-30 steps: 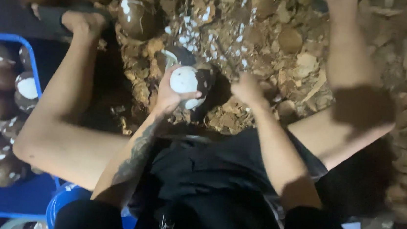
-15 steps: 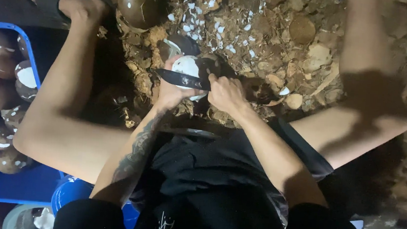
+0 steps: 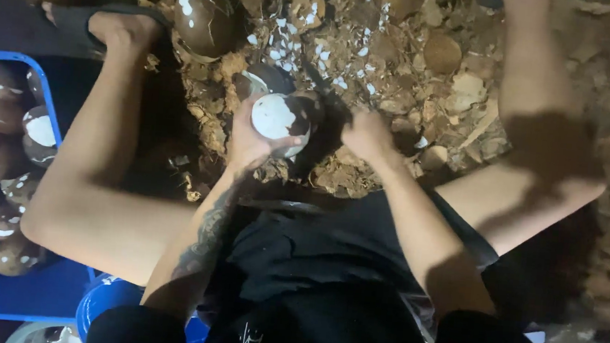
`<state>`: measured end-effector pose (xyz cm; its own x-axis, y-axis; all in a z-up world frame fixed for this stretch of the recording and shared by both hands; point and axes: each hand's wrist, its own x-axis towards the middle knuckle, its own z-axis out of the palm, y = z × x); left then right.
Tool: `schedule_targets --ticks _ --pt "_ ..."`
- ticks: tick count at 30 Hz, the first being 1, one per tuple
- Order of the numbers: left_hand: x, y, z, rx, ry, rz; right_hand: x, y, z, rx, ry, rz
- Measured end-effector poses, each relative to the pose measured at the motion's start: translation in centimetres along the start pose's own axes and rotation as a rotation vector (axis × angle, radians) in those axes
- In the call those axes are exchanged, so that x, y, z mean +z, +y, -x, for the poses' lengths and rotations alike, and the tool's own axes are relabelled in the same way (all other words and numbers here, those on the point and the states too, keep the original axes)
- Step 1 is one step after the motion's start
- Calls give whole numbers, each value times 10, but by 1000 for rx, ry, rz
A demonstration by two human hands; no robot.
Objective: A person uses a knife to quickly peel the outer husk off a coconut while sitting on the floor.
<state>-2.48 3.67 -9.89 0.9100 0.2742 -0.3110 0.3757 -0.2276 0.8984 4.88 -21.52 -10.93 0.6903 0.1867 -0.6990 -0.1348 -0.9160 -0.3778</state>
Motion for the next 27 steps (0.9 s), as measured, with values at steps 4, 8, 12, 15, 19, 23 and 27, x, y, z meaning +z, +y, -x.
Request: schedule_targets --ticks 4,8,12,15,19,23,27 --pt "5 5 8 1 93 111 25 -32 15 -140 -45 52" --pt "3 -14 10 98 -28 108 46 -40 24 -385 11 237" --pt "7 -23 4 297 -20 257 49 -36 16 -484 66 311" --pt "0 3 12 198 -14 196 61 -26 6 -492 150 344" --pt "9 -28 3 163 -16 332 66 -18 -8 -471 150 304" --pt "12 -6 5 66 36 217 76 3 -34 -391 155 332" --pt "8 6 6 -40 22 191 56 3 -32 -276 68 229"
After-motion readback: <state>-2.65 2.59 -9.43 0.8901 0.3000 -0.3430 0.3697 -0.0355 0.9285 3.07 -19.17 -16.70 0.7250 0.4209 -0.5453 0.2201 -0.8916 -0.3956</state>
